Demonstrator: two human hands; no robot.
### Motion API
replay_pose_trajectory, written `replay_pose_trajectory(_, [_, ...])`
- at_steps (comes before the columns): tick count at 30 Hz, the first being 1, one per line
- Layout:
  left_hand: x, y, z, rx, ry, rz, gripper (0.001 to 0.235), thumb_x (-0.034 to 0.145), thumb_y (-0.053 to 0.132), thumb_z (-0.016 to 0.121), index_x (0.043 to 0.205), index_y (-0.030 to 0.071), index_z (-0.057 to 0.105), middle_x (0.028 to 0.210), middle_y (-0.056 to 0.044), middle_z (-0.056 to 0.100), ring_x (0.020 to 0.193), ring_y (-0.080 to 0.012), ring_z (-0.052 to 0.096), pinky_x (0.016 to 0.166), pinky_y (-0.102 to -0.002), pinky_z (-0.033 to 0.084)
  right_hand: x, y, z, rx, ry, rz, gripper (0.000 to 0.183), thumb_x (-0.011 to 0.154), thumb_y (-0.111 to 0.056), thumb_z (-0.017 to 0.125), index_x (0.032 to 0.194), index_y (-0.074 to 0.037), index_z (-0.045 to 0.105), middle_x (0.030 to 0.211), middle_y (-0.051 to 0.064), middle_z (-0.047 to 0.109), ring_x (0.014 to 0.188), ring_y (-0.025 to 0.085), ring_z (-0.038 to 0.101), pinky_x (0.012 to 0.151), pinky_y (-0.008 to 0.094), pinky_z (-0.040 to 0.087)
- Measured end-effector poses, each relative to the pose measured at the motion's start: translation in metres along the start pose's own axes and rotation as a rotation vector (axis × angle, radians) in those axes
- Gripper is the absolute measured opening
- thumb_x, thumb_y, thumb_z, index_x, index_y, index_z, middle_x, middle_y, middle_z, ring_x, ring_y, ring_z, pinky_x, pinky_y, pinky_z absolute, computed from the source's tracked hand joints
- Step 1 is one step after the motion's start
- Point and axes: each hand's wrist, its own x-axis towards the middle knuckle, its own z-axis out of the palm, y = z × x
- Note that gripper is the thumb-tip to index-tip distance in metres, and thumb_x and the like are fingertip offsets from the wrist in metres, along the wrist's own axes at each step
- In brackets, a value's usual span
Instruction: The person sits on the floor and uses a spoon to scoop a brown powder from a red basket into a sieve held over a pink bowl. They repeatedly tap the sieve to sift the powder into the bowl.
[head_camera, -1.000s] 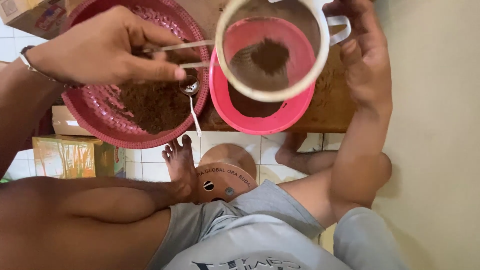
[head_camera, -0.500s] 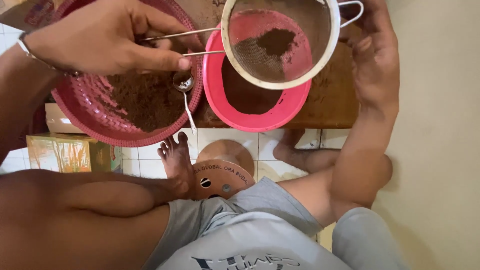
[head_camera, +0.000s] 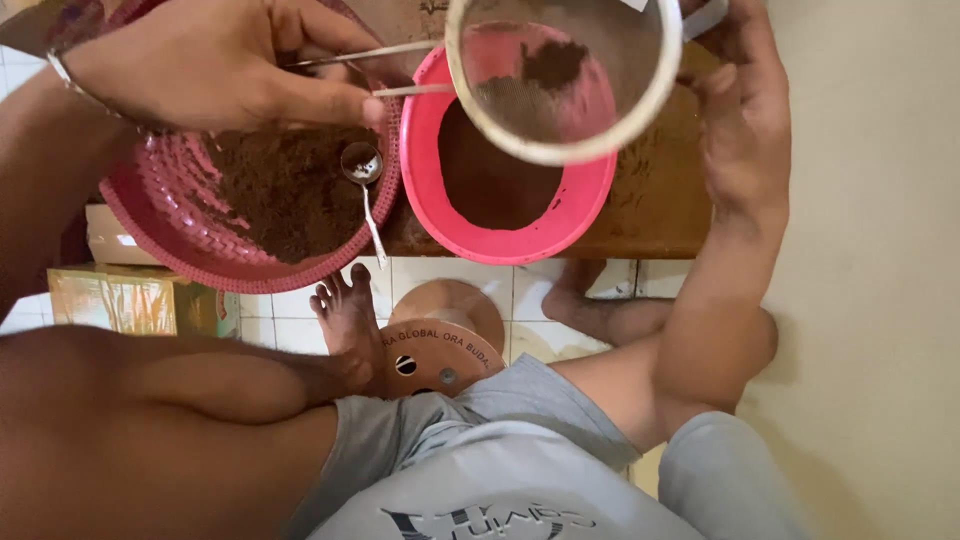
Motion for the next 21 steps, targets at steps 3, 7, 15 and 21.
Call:
replay_pose_trajectory(3, [0.001,0.003,0.003,-0.033,-0.006,0.032,0.027,0.095,0.016,0.071,0.119,0.007,0.078,0.059,0.002,0.056,0.043,-0.0065,0.037,0.035,-0.023,0.023,0.002,0.001,0.000,0.025,-0.011,-0.013,0.070,0.113,-0.059,0.049,0.161,-0.010,0.035,0.161,0.014,0.046,0.148,0.026,0.046,0.126,0.037,0.038])
replay_pose_trajectory(7, [0.004,0.000,0.002,-0.063,0.048,0.079,0.027,0.095,0.012,0.070,0.120,0.004,0.077,0.058,0.000,0.055,0.041,-0.0067,0.034,0.034,-0.024,0.024,0.009,0.021,-0.009,0.104,-0.011,-0.017,0.066,0.114,-0.050,0.046,0.158,-0.003,0.032,0.154,0.022,0.045,0.140,0.031,0.048,0.119,0.044,0.047])
replay_pose_trajectory(15, [0.006,0.009,0.002,0.008,0.042,0.071,0.027,0.093,0.015,0.072,0.118,0.007,0.080,0.057,0.002,0.054,0.042,-0.0065,0.031,0.034,-0.025,0.023,0.013,0.003,0.000,0.030,-0.025,-0.051,0.070,0.111,-0.054,0.048,0.157,-0.003,0.034,0.153,0.019,0.046,0.141,0.029,0.048,0.122,0.040,0.042])
replay_pose_trajectory(21, [0.011,-0.001,0.003,-0.058,0.000,0.034,0.032,0.093,0.014,0.071,0.124,0.008,0.078,0.058,0.000,0.056,0.043,-0.0076,0.035,0.035,-0.024,0.024,0.010,0.013,0.000,0.094,-0.059,-0.085,0.049,0.119,-0.043,0.049,0.157,-0.013,0.038,0.157,0.010,0.044,0.149,0.026,0.043,0.131,0.044,0.038])
